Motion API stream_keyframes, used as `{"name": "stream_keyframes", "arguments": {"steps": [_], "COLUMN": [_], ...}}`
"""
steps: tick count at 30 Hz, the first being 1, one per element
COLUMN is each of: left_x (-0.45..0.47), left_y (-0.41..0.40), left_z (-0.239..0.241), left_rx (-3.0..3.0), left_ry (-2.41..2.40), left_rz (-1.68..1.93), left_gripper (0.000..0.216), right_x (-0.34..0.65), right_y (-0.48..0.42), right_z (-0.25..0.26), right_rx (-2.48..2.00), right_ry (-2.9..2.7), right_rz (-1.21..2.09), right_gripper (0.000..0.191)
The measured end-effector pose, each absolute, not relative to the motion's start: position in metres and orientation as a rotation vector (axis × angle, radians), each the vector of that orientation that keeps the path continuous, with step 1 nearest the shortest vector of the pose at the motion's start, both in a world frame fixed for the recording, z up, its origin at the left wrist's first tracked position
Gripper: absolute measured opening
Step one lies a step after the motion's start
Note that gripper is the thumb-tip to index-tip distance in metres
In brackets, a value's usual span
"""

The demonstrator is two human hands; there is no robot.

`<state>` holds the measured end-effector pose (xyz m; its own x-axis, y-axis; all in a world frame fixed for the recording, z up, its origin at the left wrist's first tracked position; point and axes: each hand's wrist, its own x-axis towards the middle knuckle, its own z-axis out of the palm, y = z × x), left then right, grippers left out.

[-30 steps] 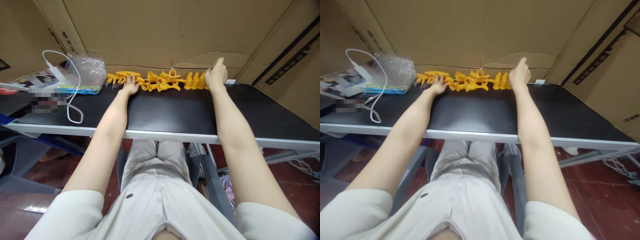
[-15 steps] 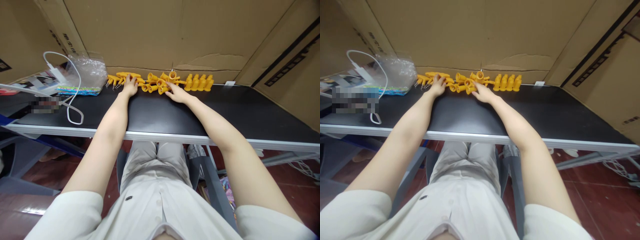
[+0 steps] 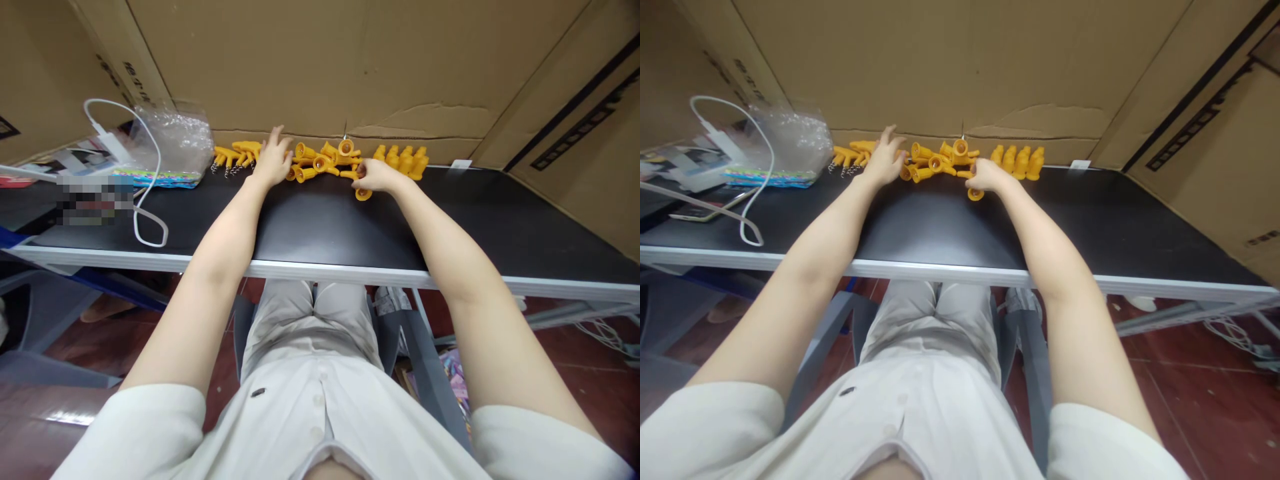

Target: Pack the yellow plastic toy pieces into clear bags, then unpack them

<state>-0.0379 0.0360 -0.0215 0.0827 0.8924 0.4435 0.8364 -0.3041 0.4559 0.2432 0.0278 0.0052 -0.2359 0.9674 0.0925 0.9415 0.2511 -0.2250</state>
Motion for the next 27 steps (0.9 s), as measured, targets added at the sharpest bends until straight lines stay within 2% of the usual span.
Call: {"name": "stream_keyframes", "arguments": {"steps": [3, 6, 18, 27], "left_x": [-0.023, -0.010, 0.010, 0.008], "left_y": [0.031, 0.026, 0.016, 0.020], "left_z": [-0.014, -0.009, -0.005, -0.007], "left_rx": [2.376, 2.513, 2.603, 2.610], "left_ry": [1.710, 1.618, 1.557, 1.726], "left_rz": [1.021, 0.979, 0.977, 1.155], "left_gripper": [0.060, 0.061, 0.077, 0.046], "right_x": [0.248, 0.249, 0.224, 0.230], "right_y": [0.029, 0.030, -0.010, -0.008], "right_z": [0.007, 0.005, 0.022, 0.024], "right_rx": [-1.991, -2.007, -1.336, -1.309], "right_ry": [-2.334, -2.279, -2.436, -2.503], "right_rz": [0.137, 0.003, -0.451, -0.484], "right_gripper": [0.034, 0.038, 0.045, 0.048]}}
